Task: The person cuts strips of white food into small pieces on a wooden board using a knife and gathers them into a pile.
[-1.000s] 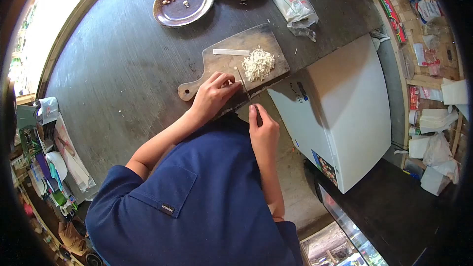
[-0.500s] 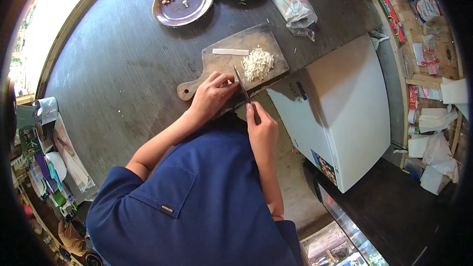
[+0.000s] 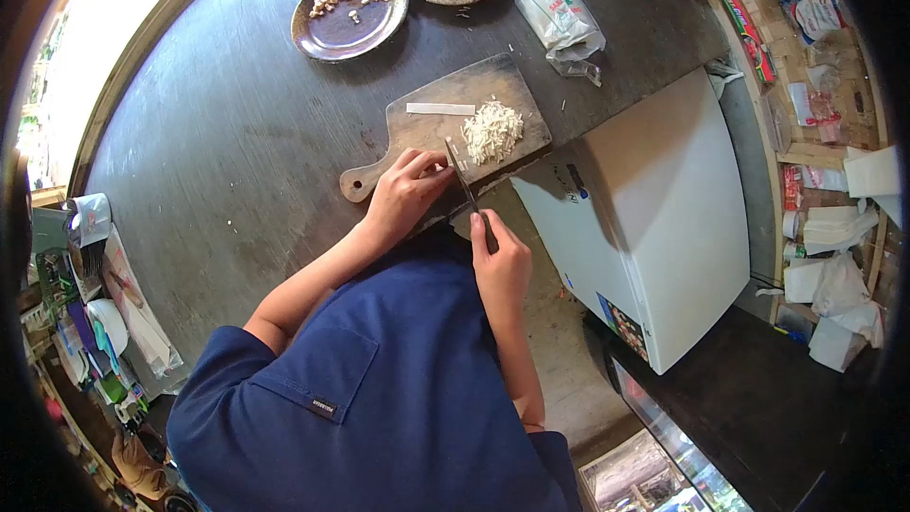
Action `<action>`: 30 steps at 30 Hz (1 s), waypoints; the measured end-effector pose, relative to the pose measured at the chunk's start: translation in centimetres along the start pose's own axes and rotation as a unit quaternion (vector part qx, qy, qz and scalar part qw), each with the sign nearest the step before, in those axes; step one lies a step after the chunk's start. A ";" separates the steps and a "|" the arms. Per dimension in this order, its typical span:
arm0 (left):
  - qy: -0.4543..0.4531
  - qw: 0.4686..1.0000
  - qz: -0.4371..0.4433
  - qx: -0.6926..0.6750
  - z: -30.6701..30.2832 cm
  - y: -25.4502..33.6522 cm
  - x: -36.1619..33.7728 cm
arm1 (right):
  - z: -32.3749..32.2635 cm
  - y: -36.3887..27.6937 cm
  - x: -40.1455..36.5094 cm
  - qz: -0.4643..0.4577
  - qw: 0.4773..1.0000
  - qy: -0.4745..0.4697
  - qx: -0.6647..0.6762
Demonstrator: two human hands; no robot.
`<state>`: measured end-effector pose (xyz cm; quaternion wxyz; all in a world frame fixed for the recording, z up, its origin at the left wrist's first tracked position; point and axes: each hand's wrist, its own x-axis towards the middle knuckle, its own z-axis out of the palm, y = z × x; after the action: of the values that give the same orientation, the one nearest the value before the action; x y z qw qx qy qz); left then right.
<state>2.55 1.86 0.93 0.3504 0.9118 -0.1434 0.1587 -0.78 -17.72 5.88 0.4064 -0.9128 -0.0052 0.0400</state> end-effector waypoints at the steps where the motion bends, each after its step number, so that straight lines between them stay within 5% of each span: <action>1: -0.001 1.000 -0.003 -0.002 0.0 0.0 -0.1 | -0.5 -0.3 -0.5 0.011 1.000 -0.005 -0.002; 30: 0.016 1.000 0.005 -0.005 0.3 -0.1 -0.1 | -0.1 0.3 0.0 0.007 1.000 -0.001 0.002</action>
<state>2.56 1.74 0.67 0.3568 0.9065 -0.1429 0.1747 -0.82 -17.99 5.74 0.4079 -0.9120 0.0009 0.0435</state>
